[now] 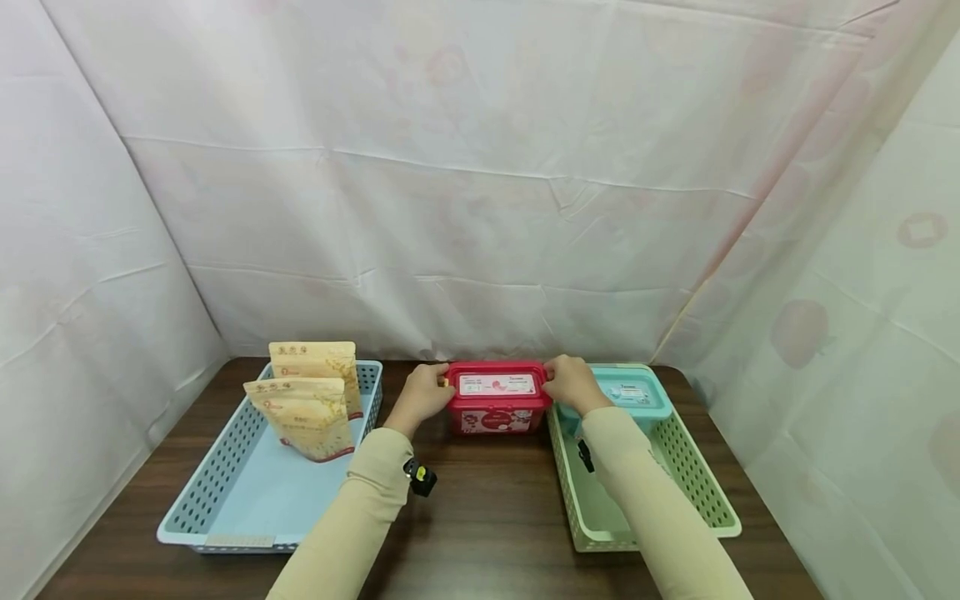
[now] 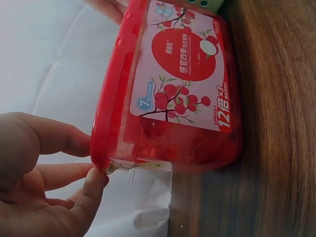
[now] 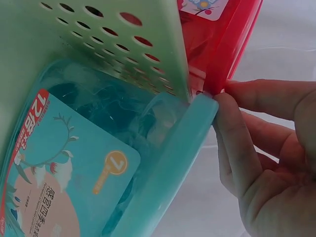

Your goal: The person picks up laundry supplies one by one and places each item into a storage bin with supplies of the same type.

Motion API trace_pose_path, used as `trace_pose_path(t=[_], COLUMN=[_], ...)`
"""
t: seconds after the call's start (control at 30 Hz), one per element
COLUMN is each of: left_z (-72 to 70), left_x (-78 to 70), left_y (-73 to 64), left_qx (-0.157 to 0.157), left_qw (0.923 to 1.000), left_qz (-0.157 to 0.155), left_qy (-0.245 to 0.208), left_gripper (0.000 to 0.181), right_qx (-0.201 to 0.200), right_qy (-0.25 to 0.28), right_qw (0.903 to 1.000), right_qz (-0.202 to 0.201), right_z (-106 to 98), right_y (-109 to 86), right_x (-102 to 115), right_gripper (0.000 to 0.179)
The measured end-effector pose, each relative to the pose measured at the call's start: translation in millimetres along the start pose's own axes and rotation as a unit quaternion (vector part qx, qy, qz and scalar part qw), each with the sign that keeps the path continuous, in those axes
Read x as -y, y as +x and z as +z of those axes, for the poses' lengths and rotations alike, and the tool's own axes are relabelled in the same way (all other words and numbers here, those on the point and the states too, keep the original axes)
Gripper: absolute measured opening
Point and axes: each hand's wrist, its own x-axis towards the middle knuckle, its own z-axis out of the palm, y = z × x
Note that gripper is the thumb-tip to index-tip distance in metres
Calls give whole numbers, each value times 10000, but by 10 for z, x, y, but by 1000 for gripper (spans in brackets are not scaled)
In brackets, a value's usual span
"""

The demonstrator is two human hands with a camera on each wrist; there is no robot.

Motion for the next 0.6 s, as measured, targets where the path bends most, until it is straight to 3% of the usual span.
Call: trace_pose_path(t=[0.47,0.6], left_z=[-36,-63], left_x=[30,71], left_y=[-18,-14], left_qx=[107,68], left_qw=[9992,9992], left_qz=[-268,-274], left_qy=[-274,-289], left_gripper=[49,49], right_qx=[84,18], right_qy=[256,251], right_qw=[9995,9997], right_qz=[160,38], right_z=[47,64], right_y=[12,24], right_x=[9,31], right_gripper=[36,37])
